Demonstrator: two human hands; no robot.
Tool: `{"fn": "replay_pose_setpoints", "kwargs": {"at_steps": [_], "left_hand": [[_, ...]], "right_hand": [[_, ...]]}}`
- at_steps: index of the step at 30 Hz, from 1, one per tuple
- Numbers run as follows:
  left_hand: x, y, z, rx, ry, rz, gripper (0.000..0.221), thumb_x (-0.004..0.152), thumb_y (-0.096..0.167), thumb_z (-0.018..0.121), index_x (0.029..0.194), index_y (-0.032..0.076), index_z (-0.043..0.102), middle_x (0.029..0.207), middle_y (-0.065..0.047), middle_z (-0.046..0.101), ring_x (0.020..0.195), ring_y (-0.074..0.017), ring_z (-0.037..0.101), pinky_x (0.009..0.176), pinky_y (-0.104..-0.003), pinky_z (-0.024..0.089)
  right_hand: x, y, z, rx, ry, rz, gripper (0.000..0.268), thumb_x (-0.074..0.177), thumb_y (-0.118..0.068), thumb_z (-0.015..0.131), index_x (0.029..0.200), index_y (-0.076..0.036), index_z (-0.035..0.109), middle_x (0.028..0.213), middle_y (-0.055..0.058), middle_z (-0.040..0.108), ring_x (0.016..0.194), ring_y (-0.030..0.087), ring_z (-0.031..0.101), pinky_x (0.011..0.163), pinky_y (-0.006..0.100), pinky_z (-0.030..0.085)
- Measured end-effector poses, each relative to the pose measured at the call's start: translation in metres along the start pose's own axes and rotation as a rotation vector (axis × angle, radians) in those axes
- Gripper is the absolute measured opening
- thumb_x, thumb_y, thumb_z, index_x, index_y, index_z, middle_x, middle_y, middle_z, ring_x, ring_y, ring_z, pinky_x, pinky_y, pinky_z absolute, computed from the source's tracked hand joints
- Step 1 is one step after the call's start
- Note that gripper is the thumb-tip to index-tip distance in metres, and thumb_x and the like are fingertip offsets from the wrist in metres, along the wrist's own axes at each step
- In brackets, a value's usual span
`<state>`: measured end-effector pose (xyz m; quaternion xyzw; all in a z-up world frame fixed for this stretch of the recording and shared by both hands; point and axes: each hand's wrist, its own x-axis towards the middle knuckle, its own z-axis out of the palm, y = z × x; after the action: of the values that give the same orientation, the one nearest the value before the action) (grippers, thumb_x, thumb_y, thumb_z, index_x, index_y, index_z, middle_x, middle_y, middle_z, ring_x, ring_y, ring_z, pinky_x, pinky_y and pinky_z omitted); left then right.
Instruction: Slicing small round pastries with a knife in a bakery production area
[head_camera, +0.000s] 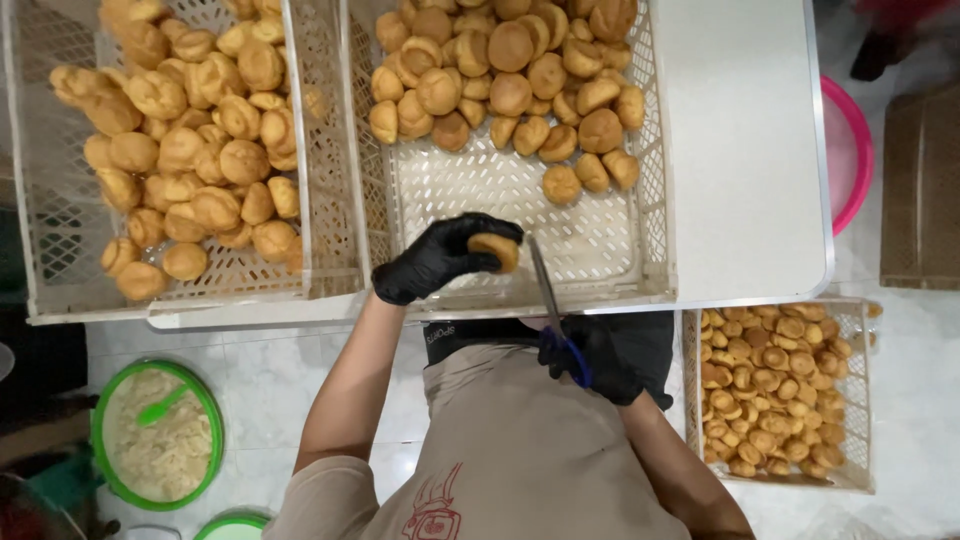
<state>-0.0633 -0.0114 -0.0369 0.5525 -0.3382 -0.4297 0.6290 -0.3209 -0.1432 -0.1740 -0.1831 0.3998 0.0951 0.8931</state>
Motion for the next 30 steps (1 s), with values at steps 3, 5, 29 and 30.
{"fn": "replay_pose_setpoints", "kwargs": {"at_steps": [3, 5, 29, 30], "left_hand": [[0.007, 0.036, -0.041, 0.051, 0.155, 0.210, 0.058, 0.083, 0.016, 0.086, 0.132, -0.002, 0.061, 0.129, -0.022, 0.066, 0.125, -0.0306, 0.063, 0.112, -0.047, 0.048], [0.013, 0.067, -0.068, -0.643, 0.344, 0.272, 0.047, 0.105, 0.012, 0.063, 0.148, 0.028, 0.054, 0.160, -0.008, 0.051, 0.138, -0.0347, 0.060, 0.108, -0.054, 0.059], [0.109, -0.029, 0.026, 0.198, 0.080, -0.277, 0.056, 0.082, 0.008, 0.073, 0.135, 0.016, 0.056, 0.099, -0.003, 0.064, 0.078, -0.0097, 0.062, 0.065, -0.020, 0.054], [0.101, -0.037, 0.019, 0.200, 0.080, -0.280, 0.056, 0.082, 0.008, 0.073, 0.135, 0.016, 0.056, 0.099, -0.003, 0.064, 0.078, -0.0097, 0.062, 0.065, -0.020, 0.054]], "right_hand": [[0.015, 0.004, -0.021, 0.099, 0.007, -0.121, 0.025, 0.092, -0.005, 0.063, 0.080, 0.017, 0.063, 0.074, 0.041, 0.063, 0.062, 0.062, 0.065, 0.052, 0.074, 0.053], [0.006, 0.001, -0.016, -0.057, -0.052, -0.263, 0.021, 0.086, -0.006, 0.066, 0.082, 0.014, 0.064, 0.070, 0.033, 0.062, 0.056, 0.050, 0.064, 0.048, 0.060, 0.052], [-0.043, -0.040, 0.020, 0.394, -0.013, 0.096, 0.042, 0.083, -0.017, 0.070, 0.048, -0.018, 0.046, 0.045, 0.005, 0.049, 0.040, 0.029, 0.055, 0.045, 0.033, 0.046], [-0.046, -0.043, 0.026, 0.397, -0.014, 0.098, 0.042, 0.083, -0.017, 0.070, 0.048, -0.018, 0.046, 0.045, 0.005, 0.049, 0.040, 0.029, 0.055, 0.045, 0.033, 0.046]]}}
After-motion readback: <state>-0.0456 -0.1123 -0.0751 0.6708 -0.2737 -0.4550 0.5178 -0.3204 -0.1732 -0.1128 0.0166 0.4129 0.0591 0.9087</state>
